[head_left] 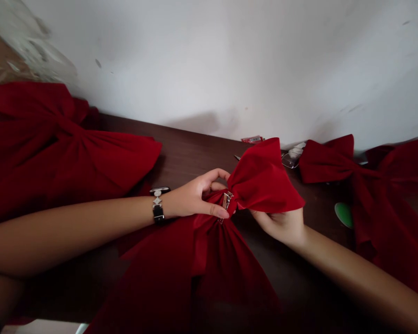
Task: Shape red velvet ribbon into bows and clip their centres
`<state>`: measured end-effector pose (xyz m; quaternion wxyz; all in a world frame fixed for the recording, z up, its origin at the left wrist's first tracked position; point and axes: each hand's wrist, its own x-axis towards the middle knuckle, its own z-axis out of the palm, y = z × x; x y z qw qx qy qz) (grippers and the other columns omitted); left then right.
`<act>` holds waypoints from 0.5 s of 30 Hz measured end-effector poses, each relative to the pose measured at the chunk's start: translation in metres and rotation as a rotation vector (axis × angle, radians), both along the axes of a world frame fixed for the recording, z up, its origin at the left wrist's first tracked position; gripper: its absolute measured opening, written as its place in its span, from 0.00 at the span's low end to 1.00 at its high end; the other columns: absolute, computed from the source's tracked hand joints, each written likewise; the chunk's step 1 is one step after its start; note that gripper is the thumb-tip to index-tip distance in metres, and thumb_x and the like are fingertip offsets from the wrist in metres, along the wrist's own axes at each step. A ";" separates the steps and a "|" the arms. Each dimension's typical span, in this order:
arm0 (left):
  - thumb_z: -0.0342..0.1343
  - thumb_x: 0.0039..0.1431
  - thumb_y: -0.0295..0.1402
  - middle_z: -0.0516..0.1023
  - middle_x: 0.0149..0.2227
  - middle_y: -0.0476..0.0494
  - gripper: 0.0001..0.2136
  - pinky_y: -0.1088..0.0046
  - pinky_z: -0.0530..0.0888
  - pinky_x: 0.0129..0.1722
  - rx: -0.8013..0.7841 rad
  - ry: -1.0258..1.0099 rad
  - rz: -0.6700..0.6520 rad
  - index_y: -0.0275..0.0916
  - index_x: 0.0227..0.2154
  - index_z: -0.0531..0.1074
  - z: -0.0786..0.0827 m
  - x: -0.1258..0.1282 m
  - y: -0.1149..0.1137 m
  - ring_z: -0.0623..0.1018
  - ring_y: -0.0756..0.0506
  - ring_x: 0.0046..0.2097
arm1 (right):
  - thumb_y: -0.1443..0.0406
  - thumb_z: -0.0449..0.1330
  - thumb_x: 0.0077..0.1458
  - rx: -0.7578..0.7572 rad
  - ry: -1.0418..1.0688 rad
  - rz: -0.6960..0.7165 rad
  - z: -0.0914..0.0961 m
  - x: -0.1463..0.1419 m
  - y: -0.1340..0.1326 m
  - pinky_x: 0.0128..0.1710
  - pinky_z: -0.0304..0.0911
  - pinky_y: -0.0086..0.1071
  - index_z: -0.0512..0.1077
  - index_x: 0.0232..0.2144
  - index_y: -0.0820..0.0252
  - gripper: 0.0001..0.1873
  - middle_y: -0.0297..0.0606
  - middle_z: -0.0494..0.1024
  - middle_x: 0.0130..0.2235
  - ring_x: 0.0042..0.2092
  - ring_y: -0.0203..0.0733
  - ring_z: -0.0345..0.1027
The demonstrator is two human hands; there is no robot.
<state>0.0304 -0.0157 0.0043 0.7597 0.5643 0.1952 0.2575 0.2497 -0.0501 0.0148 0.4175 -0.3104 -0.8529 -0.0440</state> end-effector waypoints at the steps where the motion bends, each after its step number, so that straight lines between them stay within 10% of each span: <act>1: 0.66 0.48 0.23 0.77 0.39 0.49 0.23 0.72 0.70 0.43 -0.003 0.001 0.002 0.40 0.44 0.60 0.000 0.000 0.000 0.78 0.50 0.39 | 0.72 0.57 0.54 0.012 -0.009 -0.012 -0.001 -0.001 -0.001 0.26 0.70 0.29 0.68 0.31 0.58 0.04 0.35 0.78 0.27 0.27 0.40 0.74; 15: 0.69 0.43 0.25 0.74 0.35 0.53 0.23 0.75 0.70 0.39 0.026 0.038 0.060 0.40 0.35 0.59 0.000 0.002 -0.003 0.75 0.52 0.37 | 0.69 0.53 0.59 0.085 -0.161 -0.095 -0.011 -0.005 -0.008 0.38 0.72 0.32 0.69 0.40 0.58 0.07 0.38 0.79 0.34 0.37 0.41 0.75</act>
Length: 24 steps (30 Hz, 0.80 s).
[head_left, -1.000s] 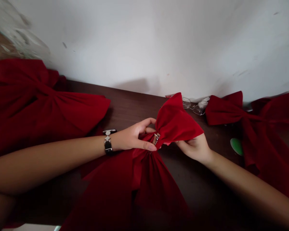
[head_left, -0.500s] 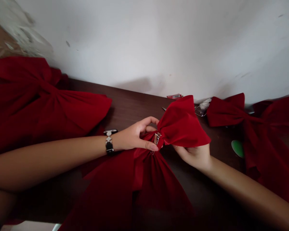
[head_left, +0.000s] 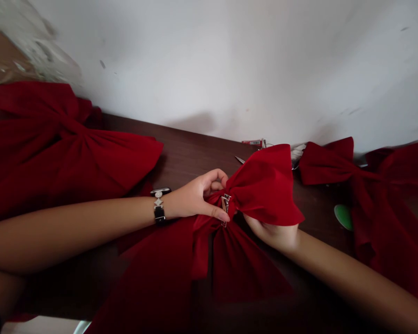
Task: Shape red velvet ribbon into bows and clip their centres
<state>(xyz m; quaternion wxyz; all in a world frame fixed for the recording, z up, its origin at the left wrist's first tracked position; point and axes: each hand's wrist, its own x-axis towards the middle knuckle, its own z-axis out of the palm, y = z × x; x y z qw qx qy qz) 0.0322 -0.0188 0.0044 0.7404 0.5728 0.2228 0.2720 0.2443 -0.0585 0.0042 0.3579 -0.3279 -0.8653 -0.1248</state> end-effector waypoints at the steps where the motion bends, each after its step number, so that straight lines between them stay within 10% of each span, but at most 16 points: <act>1: 0.69 0.43 0.25 0.73 0.35 0.53 0.23 0.75 0.69 0.39 0.016 0.006 0.003 0.40 0.35 0.59 0.000 0.000 0.000 0.75 0.52 0.37 | 0.69 0.53 0.59 0.023 0.005 -0.002 -0.003 0.000 0.000 0.39 0.72 0.32 0.68 0.41 0.59 0.08 0.38 0.79 0.35 0.37 0.42 0.75; 8: 0.69 0.43 0.27 0.70 0.33 0.54 0.23 0.76 0.68 0.37 0.084 0.027 0.037 0.40 0.32 0.57 -0.001 0.002 -0.002 0.72 0.53 0.35 | 0.70 0.53 0.60 0.042 -0.003 0.011 -0.018 0.001 -0.001 0.35 0.70 0.32 0.70 0.44 0.55 0.11 0.36 0.79 0.35 0.35 0.42 0.73; 24: 0.66 0.49 0.29 0.73 0.34 0.51 0.21 0.74 0.69 0.39 0.110 0.054 -0.039 0.40 0.35 0.57 -0.002 -0.001 0.001 0.74 0.51 0.36 | 0.71 0.58 0.54 -0.209 0.055 0.202 0.025 0.009 0.012 0.27 0.70 0.30 0.68 0.33 0.57 0.05 0.35 0.77 0.28 0.28 0.39 0.73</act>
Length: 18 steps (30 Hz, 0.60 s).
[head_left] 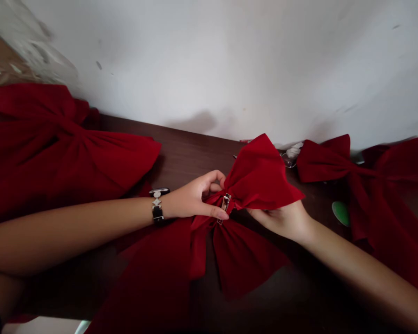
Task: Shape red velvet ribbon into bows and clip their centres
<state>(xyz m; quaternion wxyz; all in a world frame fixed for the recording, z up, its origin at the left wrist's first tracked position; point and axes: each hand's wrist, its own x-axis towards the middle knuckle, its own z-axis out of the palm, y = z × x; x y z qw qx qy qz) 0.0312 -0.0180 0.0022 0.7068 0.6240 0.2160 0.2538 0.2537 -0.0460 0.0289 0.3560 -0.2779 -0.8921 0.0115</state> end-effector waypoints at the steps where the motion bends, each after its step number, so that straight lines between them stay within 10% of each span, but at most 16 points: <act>1: 0.66 0.49 0.28 0.74 0.35 0.50 0.20 0.73 0.69 0.40 -0.002 0.002 -0.019 0.40 0.36 0.57 0.000 0.000 0.000 0.75 0.50 0.37 | 0.71 0.58 0.54 -0.008 -0.003 0.027 0.001 0.002 0.001 0.27 0.70 0.30 0.69 0.33 0.57 0.05 0.35 0.77 0.28 0.29 0.39 0.74; 18: 0.63 0.54 0.29 0.77 0.46 0.38 0.20 0.66 0.73 0.47 -0.025 -0.010 -0.187 0.39 0.46 0.61 -0.002 -0.003 0.003 0.78 0.44 0.47 | 0.69 0.56 0.58 -0.123 -0.101 0.112 0.020 0.010 0.000 0.34 0.73 0.30 0.72 0.40 0.55 0.08 0.36 0.80 0.35 0.34 0.40 0.76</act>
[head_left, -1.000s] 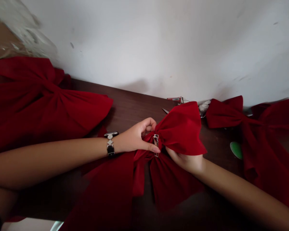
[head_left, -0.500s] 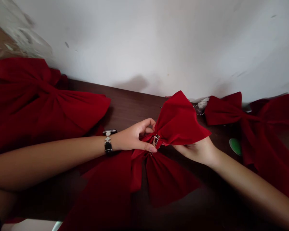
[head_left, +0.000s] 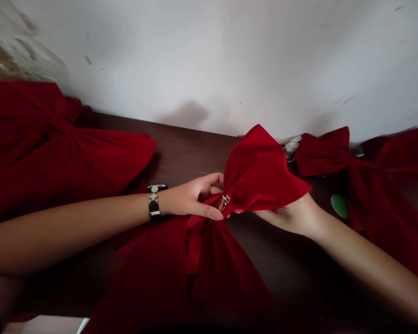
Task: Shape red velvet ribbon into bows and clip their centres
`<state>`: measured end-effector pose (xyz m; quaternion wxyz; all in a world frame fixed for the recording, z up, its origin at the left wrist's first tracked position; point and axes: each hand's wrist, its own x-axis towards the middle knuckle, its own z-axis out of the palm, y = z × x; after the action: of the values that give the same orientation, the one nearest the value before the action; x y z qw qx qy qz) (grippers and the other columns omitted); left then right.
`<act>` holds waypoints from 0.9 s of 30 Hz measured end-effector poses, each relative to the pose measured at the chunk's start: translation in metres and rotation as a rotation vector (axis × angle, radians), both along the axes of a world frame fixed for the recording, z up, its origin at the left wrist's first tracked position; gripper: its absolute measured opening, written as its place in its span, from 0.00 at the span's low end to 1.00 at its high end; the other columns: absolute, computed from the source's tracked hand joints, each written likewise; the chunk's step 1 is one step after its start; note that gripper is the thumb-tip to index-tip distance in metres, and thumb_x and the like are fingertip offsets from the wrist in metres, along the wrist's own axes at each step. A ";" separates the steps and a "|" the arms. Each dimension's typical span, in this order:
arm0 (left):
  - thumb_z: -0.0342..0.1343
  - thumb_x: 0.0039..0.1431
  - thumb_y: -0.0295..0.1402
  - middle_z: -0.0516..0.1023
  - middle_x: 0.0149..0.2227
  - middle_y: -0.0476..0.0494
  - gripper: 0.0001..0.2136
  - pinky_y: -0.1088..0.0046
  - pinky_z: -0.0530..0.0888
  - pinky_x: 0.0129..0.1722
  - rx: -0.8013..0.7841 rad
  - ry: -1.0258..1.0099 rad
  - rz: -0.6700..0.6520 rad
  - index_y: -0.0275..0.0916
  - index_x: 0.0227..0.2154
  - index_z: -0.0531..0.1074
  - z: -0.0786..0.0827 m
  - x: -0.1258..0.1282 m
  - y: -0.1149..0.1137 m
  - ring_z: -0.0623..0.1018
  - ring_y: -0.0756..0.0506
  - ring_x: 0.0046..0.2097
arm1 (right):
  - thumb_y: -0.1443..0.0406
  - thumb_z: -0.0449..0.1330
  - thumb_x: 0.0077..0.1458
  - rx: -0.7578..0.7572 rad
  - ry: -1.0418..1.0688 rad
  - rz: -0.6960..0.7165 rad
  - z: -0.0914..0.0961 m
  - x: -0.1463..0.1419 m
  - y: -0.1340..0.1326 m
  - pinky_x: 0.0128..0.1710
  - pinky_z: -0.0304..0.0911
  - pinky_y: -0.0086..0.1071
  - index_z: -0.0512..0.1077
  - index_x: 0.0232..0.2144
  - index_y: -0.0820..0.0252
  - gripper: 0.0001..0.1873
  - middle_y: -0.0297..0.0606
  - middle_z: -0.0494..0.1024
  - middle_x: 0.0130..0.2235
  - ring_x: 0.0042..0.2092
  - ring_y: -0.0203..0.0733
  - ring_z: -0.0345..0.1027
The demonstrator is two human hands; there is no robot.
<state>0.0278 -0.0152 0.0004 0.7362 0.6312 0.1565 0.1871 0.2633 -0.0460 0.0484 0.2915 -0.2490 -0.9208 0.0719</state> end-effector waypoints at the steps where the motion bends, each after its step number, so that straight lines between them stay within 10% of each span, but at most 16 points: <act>1: 0.63 0.54 0.29 0.77 0.45 0.38 0.20 0.66 0.73 0.47 -0.005 -0.004 -0.005 0.39 0.46 0.61 0.000 0.000 0.000 0.77 0.44 0.47 | 0.69 0.56 0.58 -0.017 0.006 0.010 0.000 0.000 0.001 0.34 0.72 0.30 0.72 0.39 0.55 0.08 0.35 0.80 0.35 0.34 0.39 0.76; 27: 0.62 0.55 0.30 0.78 0.41 0.38 0.18 0.66 0.74 0.43 -0.167 -0.062 -0.031 0.38 0.46 0.62 0.006 -0.001 -0.002 0.79 0.45 0.42 | 0.73 0.59 0.53 -0.103 0.099 -0.015 0.001 -0.005 -0.003 0.33 0.70 0.26 0.71 0.31 0.58 0.06 0.32 0.79 0.31 0.32 0.35 0.74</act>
<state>0.0273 -0.0168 0.0062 0.7936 0.5639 0.1388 0.1813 0.2588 -0.0488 0.0496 0.3241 -0.2669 -0.8983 0.1294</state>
